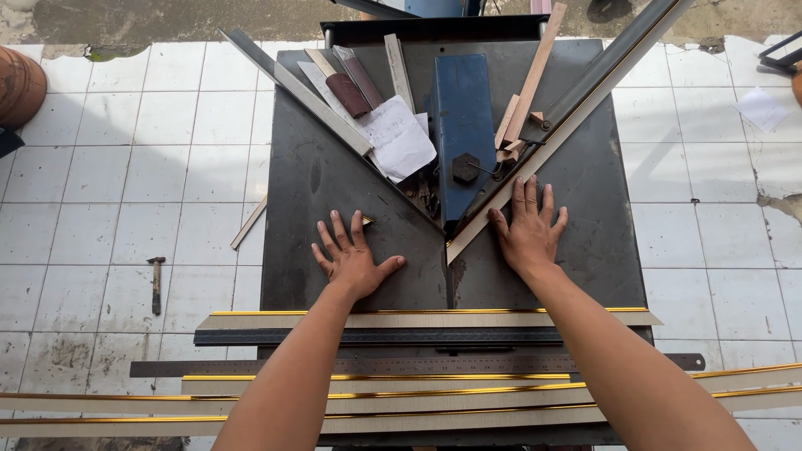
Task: Measuring and marking frame moldings with a ruler and pencil on a miter saw table to prepare for cutting.
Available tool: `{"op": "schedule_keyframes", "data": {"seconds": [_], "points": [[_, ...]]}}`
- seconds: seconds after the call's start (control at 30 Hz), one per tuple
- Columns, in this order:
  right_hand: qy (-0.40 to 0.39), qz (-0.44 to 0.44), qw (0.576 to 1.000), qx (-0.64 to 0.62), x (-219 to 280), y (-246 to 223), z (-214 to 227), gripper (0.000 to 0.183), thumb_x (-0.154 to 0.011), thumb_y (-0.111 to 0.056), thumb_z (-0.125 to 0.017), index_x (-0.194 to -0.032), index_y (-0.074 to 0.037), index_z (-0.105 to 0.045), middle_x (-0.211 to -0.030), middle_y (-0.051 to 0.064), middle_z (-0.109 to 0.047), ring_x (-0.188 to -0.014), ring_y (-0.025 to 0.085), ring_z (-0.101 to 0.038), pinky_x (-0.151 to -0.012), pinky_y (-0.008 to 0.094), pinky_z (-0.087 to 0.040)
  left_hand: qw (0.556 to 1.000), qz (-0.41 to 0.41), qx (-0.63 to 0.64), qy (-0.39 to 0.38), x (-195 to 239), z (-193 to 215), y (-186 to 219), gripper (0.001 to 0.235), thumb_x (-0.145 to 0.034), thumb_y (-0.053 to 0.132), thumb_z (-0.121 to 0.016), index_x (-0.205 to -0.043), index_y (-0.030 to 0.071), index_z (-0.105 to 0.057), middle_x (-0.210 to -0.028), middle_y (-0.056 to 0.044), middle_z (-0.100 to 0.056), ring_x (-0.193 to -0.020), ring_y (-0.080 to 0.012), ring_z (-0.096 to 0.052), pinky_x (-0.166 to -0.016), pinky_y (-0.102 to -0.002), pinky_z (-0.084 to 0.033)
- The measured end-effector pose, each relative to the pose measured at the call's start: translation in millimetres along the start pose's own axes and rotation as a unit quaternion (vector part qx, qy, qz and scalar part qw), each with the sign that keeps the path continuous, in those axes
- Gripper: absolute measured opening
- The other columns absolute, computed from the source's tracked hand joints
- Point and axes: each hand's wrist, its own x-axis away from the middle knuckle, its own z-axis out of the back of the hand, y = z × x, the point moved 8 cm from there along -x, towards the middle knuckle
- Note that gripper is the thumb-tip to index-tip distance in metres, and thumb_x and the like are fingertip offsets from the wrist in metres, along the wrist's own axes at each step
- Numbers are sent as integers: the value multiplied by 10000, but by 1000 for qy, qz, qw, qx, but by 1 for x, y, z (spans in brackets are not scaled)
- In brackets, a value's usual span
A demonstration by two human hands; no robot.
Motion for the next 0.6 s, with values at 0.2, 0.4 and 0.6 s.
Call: {"op": "schedule_keyframes", "data": {"seconds": [0.2,0.4,0.6], "points": [[-20,-15,999,-22,0,0,4,649,-886,-588,-250,-1418,-251,-94,-1480,20,-43,-1339,307,-10,-1002,598,-13,1000,0,-15,-1,-1,-2,-1,1015,-713,630,-568,-1391,209,59,-1432,-170,175,-1289,-419,185,-977,-623,67],[-22,-27,999,-40,-3,4,1,668,-866,-611,-287,-1415,-280,-99,-1479,16,-53,-1341,303,-12,-999,604,-1,1000,5,-12,-11,-2,-2,0,1015,-726,622,-563,-1392,208,81,-1427,-169,195,-1285,-421,194,-978,-617,67],[-25,-53,997,-59,1,2,3,657,-865,-579,-351,-1412,-295,-122,-1481,-16,-66,-1348,270,-13,-1024,574,9,1000,-8,-7,8,-9,-8,-6,1026,-712,632,-567,-1392,210,74,-1428,-167,193,-1286,-418,200,-971,-623,98]]}}
